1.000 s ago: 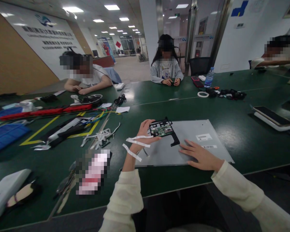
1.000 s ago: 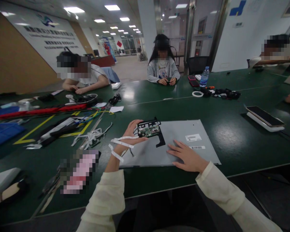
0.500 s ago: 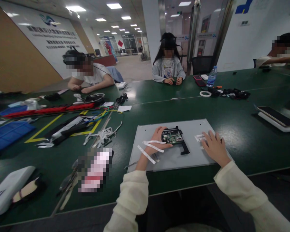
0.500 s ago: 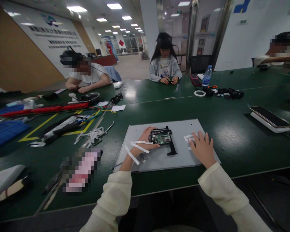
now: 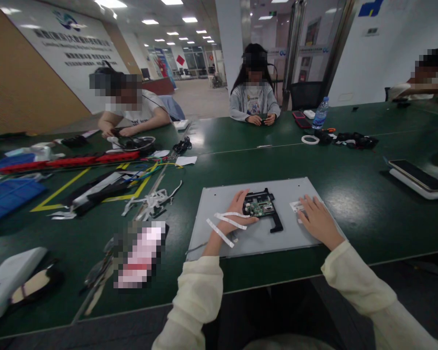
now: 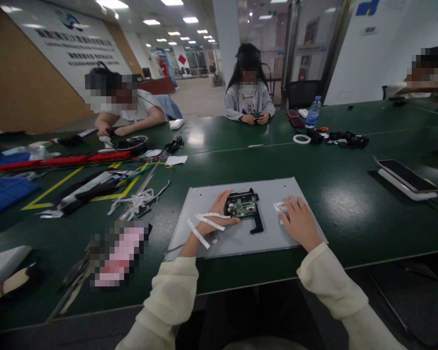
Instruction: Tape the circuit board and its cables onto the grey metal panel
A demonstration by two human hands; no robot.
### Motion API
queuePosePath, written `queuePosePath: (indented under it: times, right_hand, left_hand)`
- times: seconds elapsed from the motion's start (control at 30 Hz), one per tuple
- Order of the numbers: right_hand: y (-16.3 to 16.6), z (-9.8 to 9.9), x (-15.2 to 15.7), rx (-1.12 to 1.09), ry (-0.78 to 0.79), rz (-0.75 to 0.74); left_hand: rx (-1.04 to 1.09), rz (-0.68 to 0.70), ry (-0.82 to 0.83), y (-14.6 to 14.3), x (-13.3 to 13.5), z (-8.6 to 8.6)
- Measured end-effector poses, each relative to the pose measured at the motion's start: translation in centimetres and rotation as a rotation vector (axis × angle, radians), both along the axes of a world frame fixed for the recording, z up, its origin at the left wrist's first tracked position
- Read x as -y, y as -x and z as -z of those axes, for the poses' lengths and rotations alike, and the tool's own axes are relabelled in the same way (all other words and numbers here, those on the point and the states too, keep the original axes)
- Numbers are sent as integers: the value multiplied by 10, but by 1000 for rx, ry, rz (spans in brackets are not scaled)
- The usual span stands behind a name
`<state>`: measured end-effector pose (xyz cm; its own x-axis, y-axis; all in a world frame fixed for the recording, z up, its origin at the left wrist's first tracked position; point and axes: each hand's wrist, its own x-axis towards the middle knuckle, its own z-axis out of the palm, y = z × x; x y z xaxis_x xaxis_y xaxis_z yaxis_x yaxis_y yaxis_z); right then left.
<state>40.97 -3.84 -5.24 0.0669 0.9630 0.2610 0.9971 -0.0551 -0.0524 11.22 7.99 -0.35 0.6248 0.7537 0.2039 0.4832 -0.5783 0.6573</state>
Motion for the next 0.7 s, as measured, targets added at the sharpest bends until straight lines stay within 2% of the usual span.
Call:
queuePosePath:
  times: [0.43, 0.7]
  right_hand:
    - [4, -7, -1, -13, 34, 7]
    - [5, -3, -3, 0, 12, -3]
  left_hand:
    - [-56, -34, 11, -1, -1, 3]
    - [-45, -33, -8, 1, -2, 6]
